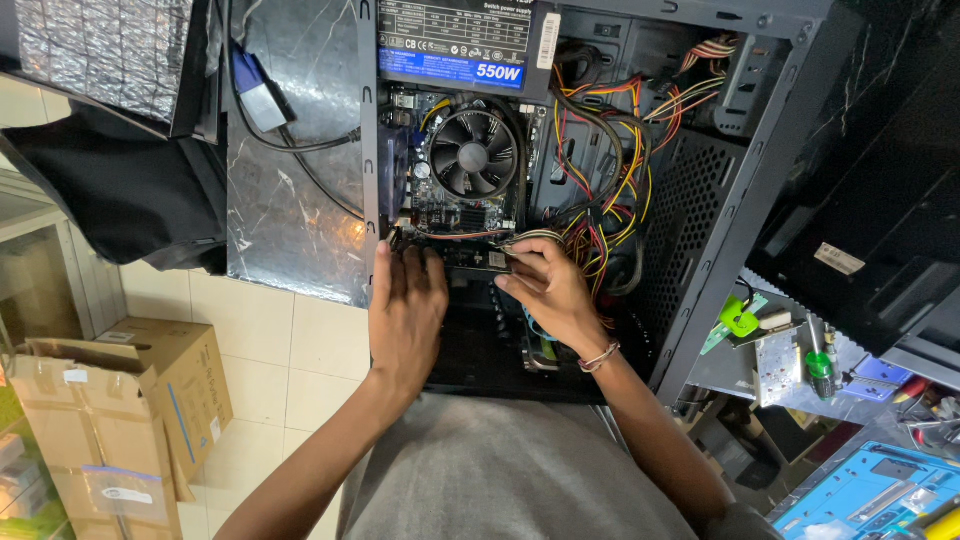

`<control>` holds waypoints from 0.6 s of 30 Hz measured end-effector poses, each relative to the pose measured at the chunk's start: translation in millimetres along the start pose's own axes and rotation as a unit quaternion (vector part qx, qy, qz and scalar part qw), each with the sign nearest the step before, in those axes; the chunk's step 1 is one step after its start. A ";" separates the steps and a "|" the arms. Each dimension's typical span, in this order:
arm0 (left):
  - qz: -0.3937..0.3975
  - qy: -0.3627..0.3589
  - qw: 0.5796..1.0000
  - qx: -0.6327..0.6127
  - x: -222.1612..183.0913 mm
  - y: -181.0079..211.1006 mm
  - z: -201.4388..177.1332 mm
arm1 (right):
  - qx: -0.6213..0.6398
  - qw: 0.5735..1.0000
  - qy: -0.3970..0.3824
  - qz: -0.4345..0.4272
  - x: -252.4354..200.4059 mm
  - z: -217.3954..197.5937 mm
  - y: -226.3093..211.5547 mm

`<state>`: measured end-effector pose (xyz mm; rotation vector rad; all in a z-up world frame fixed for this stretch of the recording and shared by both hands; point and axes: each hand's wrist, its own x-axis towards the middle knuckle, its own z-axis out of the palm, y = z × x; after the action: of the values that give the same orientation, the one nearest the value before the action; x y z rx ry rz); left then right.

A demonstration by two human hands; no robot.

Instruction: The person takes a graphics card out of a box, removes its protective elements, and inserts it into a slot on the motherboard inside a computer case, then secures it with a screwdriver.

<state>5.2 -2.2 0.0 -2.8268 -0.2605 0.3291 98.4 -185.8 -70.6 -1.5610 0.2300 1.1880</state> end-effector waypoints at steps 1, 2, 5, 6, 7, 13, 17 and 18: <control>0.000 0.000 1.000 0.000 -1.3 1.5 5.6 | 0.000 1.000 0.000 0.000 0.0 0.0 -0.9; 0.000 0.007 1.000 -0.001 -2.7 2.9 11.2 | -0.003 1.000 0.003 0.002 -0.1 0.0 -1.7; 0.012 0.042 0.999 -0.021 2.2 -4.4 -2.5 | -0.009 1.000 0.003 0.008 -2.5 0.5 -9.3; 0.025 0.071 0.996 -0.040 6.0 -9.0 -11.9 | -0.010 1.000 0.001 0.013 -3.2 0.8 -12.9; 0.025 0.071 0.996 -0.041 1.4 -7.5 -13.7 | -0.010 1.000 0.001 0.013 -1.8 -0.4 -7.7; 0.096 0.126 0.950 -0.271 -37.9 12.7 7.8 | -0.096 0.994 0.040 0.042 0.8 1.6 -2.6; -0.023 -0.046 0.908 -0.415 -31.0 7.7 -13.6 | -0.125 0.991 0.052 0.013 -3.7 4.4 -13.1; -0.039 -0.092 0.896 -0.432 -27.0 3.8 -21.7 | -0.128 0.990 0.058 0.002 -6.0 5.9 -17.8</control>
<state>-14.7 -17.0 24.5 -3.6365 -0.7134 0.5821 104.4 -176.8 -54.1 -1.8576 0.1610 1.1667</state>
